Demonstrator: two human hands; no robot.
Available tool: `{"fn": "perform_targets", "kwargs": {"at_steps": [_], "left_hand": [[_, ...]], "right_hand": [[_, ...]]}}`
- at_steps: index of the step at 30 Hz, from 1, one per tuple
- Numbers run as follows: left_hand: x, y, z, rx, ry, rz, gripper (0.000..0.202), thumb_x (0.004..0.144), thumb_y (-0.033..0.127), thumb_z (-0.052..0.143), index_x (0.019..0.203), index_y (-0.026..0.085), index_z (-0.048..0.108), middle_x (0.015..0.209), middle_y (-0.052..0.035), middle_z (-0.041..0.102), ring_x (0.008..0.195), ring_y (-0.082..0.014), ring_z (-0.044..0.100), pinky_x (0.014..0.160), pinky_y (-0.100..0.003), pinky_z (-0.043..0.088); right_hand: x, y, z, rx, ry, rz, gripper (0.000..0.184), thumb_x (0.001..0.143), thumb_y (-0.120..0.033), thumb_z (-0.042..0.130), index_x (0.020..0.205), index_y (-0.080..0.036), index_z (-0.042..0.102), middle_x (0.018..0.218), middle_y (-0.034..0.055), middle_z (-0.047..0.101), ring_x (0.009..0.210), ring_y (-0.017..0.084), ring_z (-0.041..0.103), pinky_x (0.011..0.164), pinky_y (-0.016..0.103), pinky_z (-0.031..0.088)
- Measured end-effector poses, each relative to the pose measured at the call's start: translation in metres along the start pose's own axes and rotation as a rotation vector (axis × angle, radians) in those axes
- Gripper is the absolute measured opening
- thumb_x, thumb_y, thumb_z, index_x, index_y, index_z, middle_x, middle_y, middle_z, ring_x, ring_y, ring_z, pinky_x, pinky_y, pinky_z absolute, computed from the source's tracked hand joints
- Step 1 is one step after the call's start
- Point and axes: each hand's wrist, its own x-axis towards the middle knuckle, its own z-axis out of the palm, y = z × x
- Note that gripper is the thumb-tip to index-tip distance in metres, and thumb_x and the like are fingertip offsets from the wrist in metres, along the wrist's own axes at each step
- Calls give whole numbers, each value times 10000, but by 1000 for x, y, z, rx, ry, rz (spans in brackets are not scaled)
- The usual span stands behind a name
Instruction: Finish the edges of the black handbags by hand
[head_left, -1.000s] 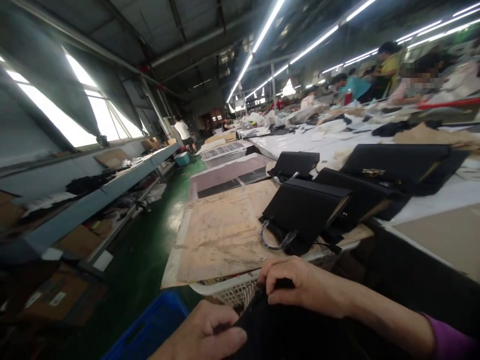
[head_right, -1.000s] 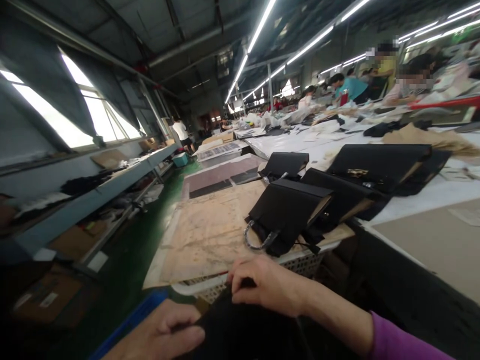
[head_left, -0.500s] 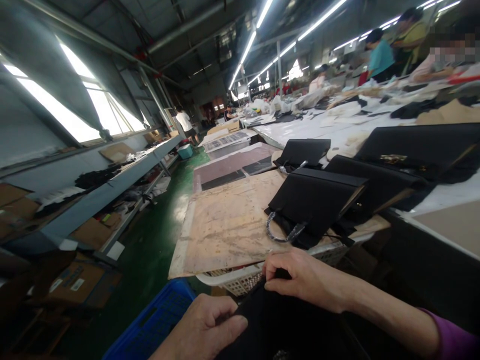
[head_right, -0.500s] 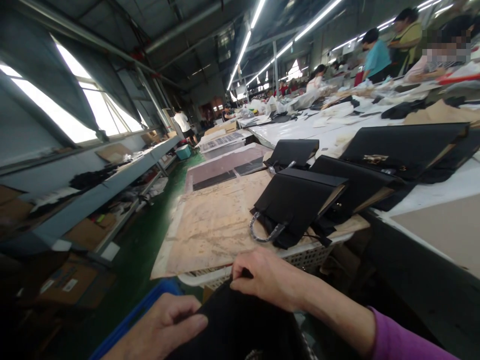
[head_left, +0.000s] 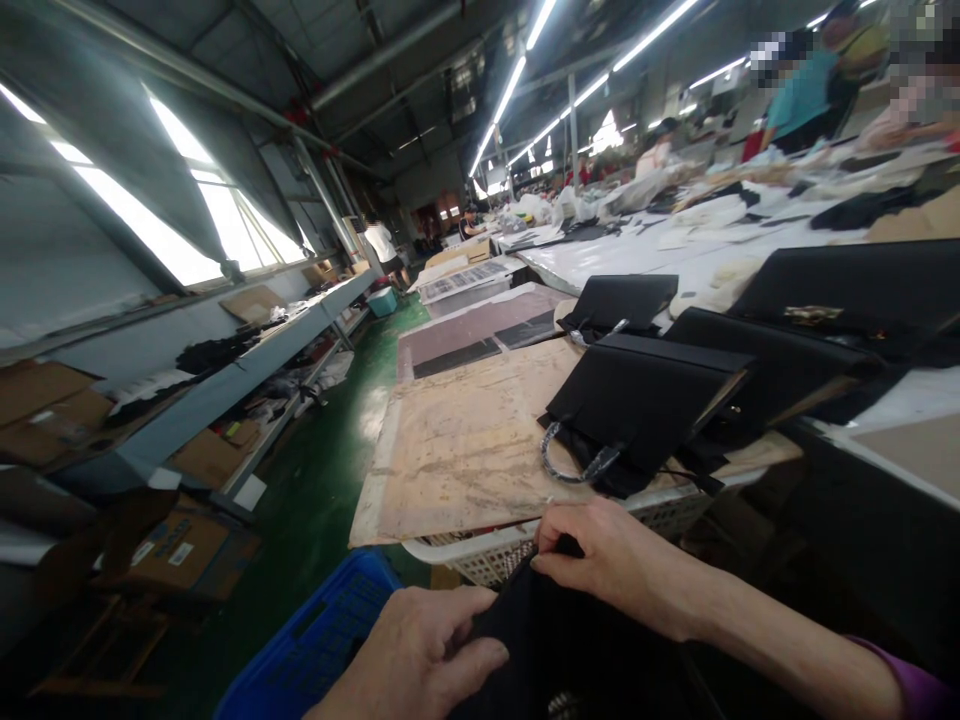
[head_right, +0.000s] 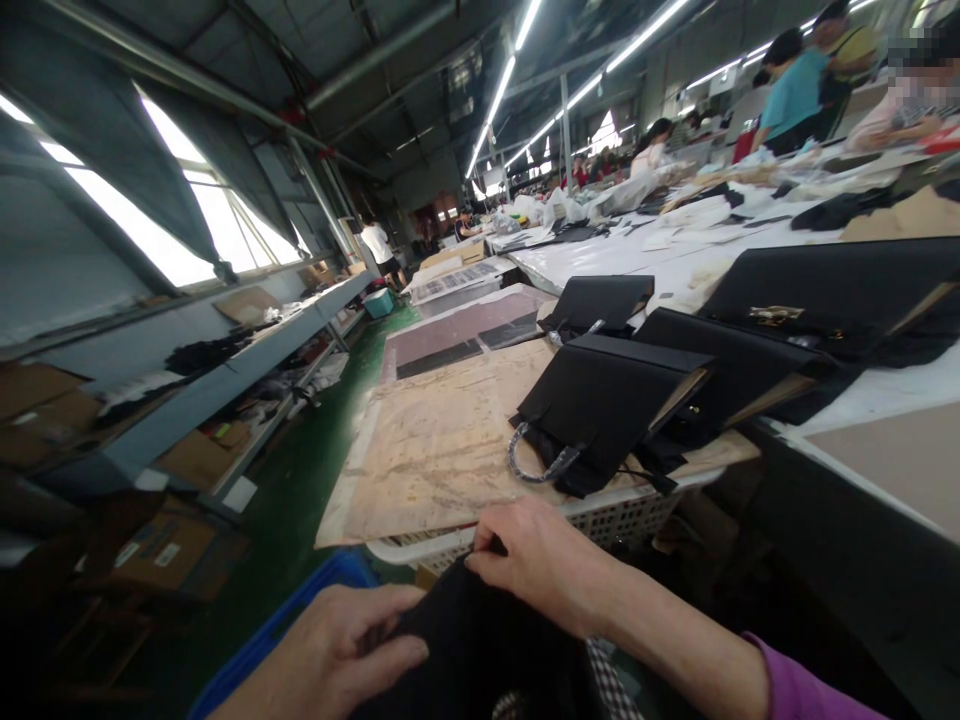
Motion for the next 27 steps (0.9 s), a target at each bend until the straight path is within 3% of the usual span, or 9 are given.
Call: {"fn": "perform_targets", "kwargs": {"at_steps": [4, 12, 15, 19, 24, 27], "left_hand": [[3, 1, 2, 106, -1, 41, 236, 932, 253, 482, 830, 170, 678, 809, -16, 669, 756, -176, 608, 674, -237, 410], [22, 17, 6, 302, 36, -5, 218, 937, 278, 522, 1080, 185, 658, 1098, -93, 715, 999, -279, 669, 843, -351, 500], [31, 16, 12, 464, 42, -32, 264, 979, 246, 433, 1037, 153, 673, 1041, -124, 732, 955, -302, 690, 814, -386, 504], [37, 11, 15, 613, 31, 8, 291, 983, 192, 406, 949, 128, 688, 951, -126, 741, 877, -291, 698, 733, -359, 476], [36, 2, 14, 426, 105, 58, 410, 1030, 270, 408, 717, 170, 653, 737, -15, 712, 681, -168, 656, 598, -267, 380], [37, -3, 14, 308, 133, 90, 375, 1039, 330, 408, 816, 190, 675, 817, 0, 732, 734, -163, 666, 620, -249, 388]], "right_hand": [[1, -5, 3, -51, 26, 69, 97, 824, -208, 670, 758, -177, 735, 784, 35, 746, 761, 196, 661, 668, 268, 421], [6, -8, 5, -101, 17, 115, 119, 812, -209, 645, 774, -170, 751, 785, 66, 756, 754, 218, 668, 646, 282, 403], [5, -7, 6, -97, 22, 110, 124, 803, -213, 644, 763, -171, 754, 772, 69, 757, 745, 223, 670, 636, 285, 399], [4, -4, 7, -90, 24, 91, 120, 795, -222, 655, 762, -179, 762, 787, 69, 762, 766, 233, 678, 653, 290, 409], [3, -4, 7, -79, 19, 63, 122, 799, -225, 658, 761, -192, 769, 792, 56, 765, 769, 225, 682, 670, 285, 423], [4, -4, 8, -74, 14, 58, 124, 802, -233, 660, 757, -192, 768, 782, 51, 764, 754, 221, 684, 658, 280, 425]]}}
